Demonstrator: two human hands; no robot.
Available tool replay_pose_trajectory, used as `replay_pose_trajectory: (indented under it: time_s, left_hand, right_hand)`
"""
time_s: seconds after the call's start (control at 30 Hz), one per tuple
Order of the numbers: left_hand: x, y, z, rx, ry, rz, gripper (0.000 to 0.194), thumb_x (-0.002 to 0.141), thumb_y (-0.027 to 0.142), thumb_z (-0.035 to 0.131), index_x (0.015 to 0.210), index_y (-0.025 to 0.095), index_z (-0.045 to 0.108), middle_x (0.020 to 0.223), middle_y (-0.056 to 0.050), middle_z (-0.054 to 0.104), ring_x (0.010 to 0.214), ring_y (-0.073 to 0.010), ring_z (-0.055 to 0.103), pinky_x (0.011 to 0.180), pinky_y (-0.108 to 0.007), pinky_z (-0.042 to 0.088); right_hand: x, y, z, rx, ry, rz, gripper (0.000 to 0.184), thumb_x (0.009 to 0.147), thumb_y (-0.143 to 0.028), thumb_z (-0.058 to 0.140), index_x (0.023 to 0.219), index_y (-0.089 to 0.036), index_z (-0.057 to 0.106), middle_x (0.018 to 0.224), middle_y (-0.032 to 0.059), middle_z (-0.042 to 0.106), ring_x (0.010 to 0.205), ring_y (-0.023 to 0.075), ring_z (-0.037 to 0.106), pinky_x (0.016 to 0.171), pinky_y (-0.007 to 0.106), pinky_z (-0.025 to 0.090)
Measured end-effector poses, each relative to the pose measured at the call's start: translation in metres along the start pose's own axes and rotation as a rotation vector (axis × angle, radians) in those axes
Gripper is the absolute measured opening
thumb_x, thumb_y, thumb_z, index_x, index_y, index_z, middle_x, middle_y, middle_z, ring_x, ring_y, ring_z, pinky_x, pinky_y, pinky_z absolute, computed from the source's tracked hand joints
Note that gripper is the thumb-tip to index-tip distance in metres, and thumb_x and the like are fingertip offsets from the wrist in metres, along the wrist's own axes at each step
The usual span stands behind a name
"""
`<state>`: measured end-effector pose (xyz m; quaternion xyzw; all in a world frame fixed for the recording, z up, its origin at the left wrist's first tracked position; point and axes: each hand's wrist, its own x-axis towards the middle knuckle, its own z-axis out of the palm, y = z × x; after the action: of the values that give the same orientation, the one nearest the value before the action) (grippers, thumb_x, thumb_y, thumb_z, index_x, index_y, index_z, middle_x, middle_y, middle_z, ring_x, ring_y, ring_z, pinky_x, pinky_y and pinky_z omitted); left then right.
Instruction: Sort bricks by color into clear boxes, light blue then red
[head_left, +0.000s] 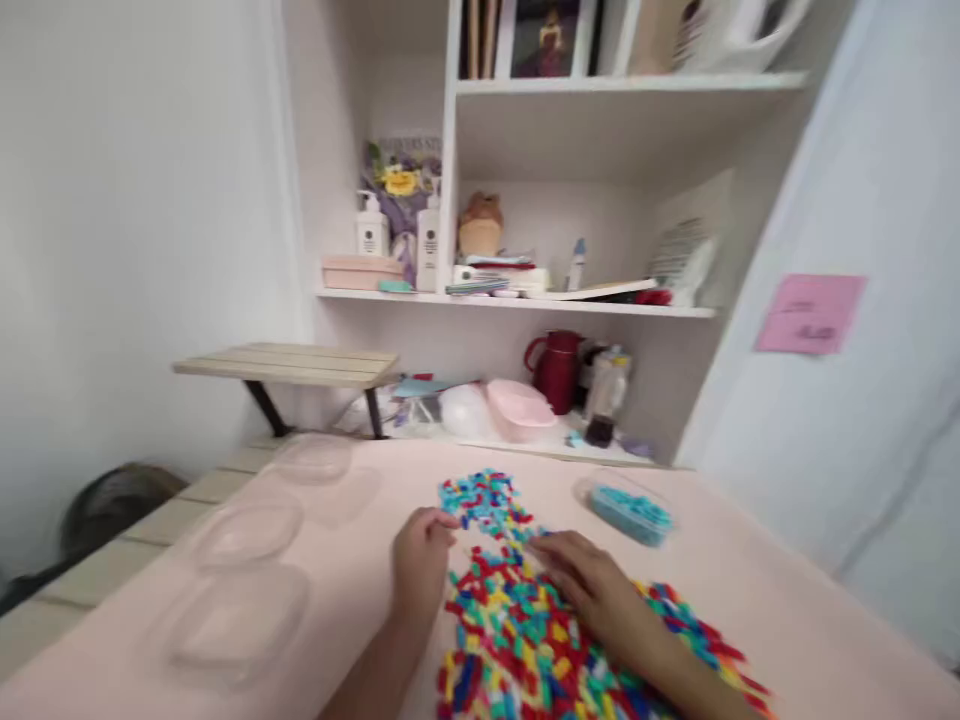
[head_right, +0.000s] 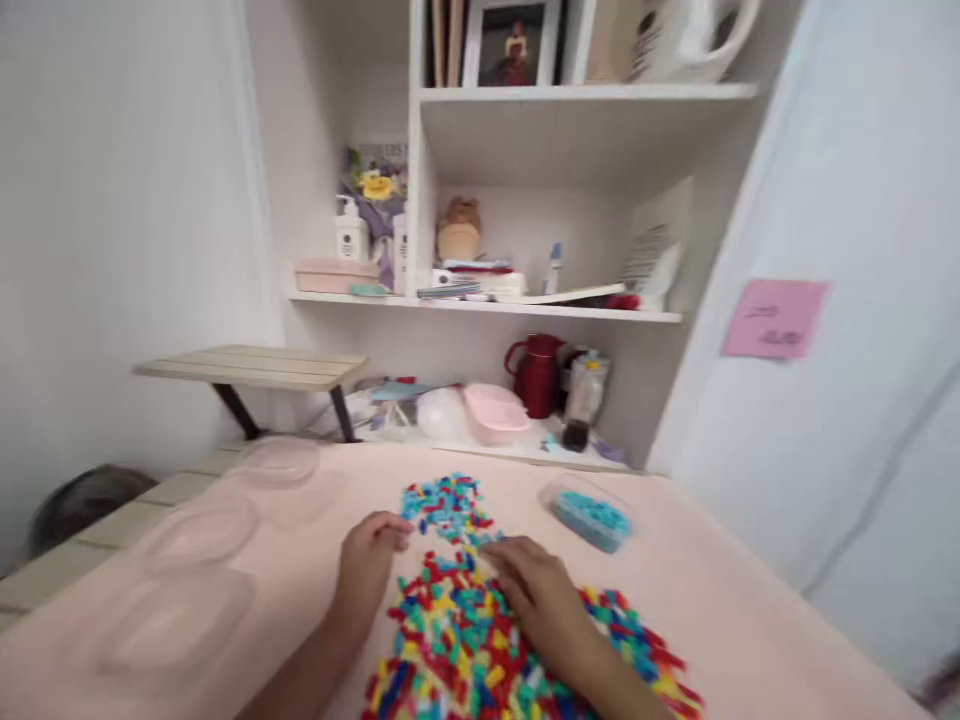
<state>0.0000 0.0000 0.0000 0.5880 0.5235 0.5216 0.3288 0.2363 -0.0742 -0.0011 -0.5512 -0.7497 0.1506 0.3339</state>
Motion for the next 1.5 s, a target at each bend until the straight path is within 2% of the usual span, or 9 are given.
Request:
replay_pose_trajectory:
  time_s: [0.17, 0.37, 0.53, 0.67, 0.77, 0.87, 1.0, 1.2, 1.5]
  left_hand:
    - [0.001, 0.004, 0.003, -0.031, -0.081, 0.025, 0.027, 0.069, 0.019, 0.045, 0.07, 0.021, 0.071, 0.078, -0.004, 0.071, 0.074, -0.0204, 0.066, 0.077, -0.035, 0.052]
    - [-0.004, 0.009, 0.01, 0.14, -0.305, 0.204, 0.035, 0.079, 0.014, 0.042, 0.085, 0.023, 0.076, 0.098, -0.005, 0.071, 0.096, -0.0191, 0.066, 0.091, -0.034, 0.049]
    - [-0.006, 0.01, 0.012, 0.283, -0.391, 0.256, 0.042, 0.081, 0.007, 0.037, 0.09, 0.022, 0.075, 0.101, -0.005, 0.07, 0.099, -0.0168, 0.065, 0.093, -0.032, 0.048]
    - [-0.006, 0.007, 0.013, 0.333, -0.401, 0.28, 0.041, 0.08, 0.005, 0.037, 0.084, 0.021, 0.075, 0.097, -0.004, 0.07, 0.096, -0.0167, 0.065, 0.092, -0.032, 0.048]
    - [-0.006, 0.006, 0.013, 0.354, -0.402, 0.315, 0.044, 0.081, 0.004, 0.036, 0.088, 0.023, 0.076, 0.099, -0.004, 0.07, 0.098, -0.0167, 0.064, 0.093, -0.032, 0.047]
    - [-0.007, 0.007, 0.014, 0.437, -0.451, 0.361, 0.05, 0.078, 0.001, 0.038, 0.094, 0.028, 0.077, 0.106, -0.002, 0.07, 0.104, -0.0178, 0.061, 0.095, -0.035, 0.045]
    - [-0.009, 0.011, 0.015, 0.552, -0.513, 0.428, 0.055, 0.076, 0.0, 0.04, 0.099, 0.034, 0.077, 0.109, -0.001, 0.069, 0.105, -0.02, 0.058, 0.095, -0.038, 0.043]
    - [-0.011, 0.01, 0.015, 0.559, -0.514, 0.432, 0.052, 0.086, 0.007, 0.035, 0.114, 0.031, 0.071, 0.114, -0.003, 0.068, 0.107, -0.0209, 0.058, 0.094, -0.04, 0.044]
    - [-0.012, 0.01, 0.016, 0.581, -0.519, 0.429, 0.054, 0.085, 0.007, 0.035, 0.119, 0.033, 0.068, 0.116, -0.003, 0.066, 0.109, -0.0215, 0.056, 0.094, -0.041, 0.043]
  right_hand:
    - [-0.002, -0.006, -0.005, -0.05, 0.018, 0.03, 0.033, 0.094, -0.023, 0.047, 0.123, -0.027, 0.062, 0.117, 0.0071, 0.064, 0.109, 0.0238, 0.058, 0.096, 0.038, 0.043]
    - [-0.004, -0.011, -0.003, -0.214, -0.009, -0.063, 0.049, 0.095, -0.013, 0.041, 0.135, -0.037, 0.053, 0.123, 0.0056, 0.061, 0.109, 0.0239, 0.057, 0.094, 0.041, 0.042]
    - [-0.004, -0.011, -0.005, -0.208, -0.025, -0.089, 0.04, 0.096, -0.012, 0.04, 0.12, -0.033, 0.064, 0.115, 0.0038, 0.066, 0.106, 0.0231, 0.057, 0.094, 0.041, 0.041]
    - [-0.003, -0.007, -0.008, -0.041, 0.016, -0.068, 0.032, 0.095, -0.01, 0.04, 0.096, -0.025, 0.068, 0.099, 0.0037, 0.069, 0.098, 0.0202, 0.059, 0.09, 0.036, 0.043]
    - [-0.001, -0.006, -0.008, -0.042, 0.029, -0.081, 0.039, 0.093, -0.007, 0.039, 0.114, -0.027, 0.066, 0.108, 0.0057, 0.066, 0.102, 0.0202, 0.058, 0.09, 0.035, 0.043]
    - [0.001, -0.01, -0.006, -0.242, -0.044, -0.105, 0.056, 0.089, -0.002, 0.041, 0.132, -0.035, 0.057, 0.115, 0.006, 0.062, 0.104, 0.0224, 0.054, 0.089, 0.037, 0.041]
    - [0.003, -0.012, -0.002, -0.388, -0.092, -0.109, 0.052, 0.089, -0.005, 0.045, 0.126, -0.039, 0.061, 0.109, 0.0046, 0.061, 0.1, 0.0225, 0.053, 0.085, 0.037, 0.038]
    - [0.003, 0.001, -0.002, -0.204, -0.011, -0.11, 0.038, 0.088, -0.002, 0.043, 0.103, -0.026, 0.068, 0.106, 0.0036, 0.065, 0.099, 0.0189, 0.056, 0.088, 0.034, 0.04]
    - [0.004, -0.003, 0.0, -0.364, -0.047, -0.142, 0.041, 0.096, -0.013, 0.043, 0.127, -0.032, 0.061, 0.108, 0.007, 0.063, 0.1, 0.0222, 0.053, 0.085, 0.037, 0.039]
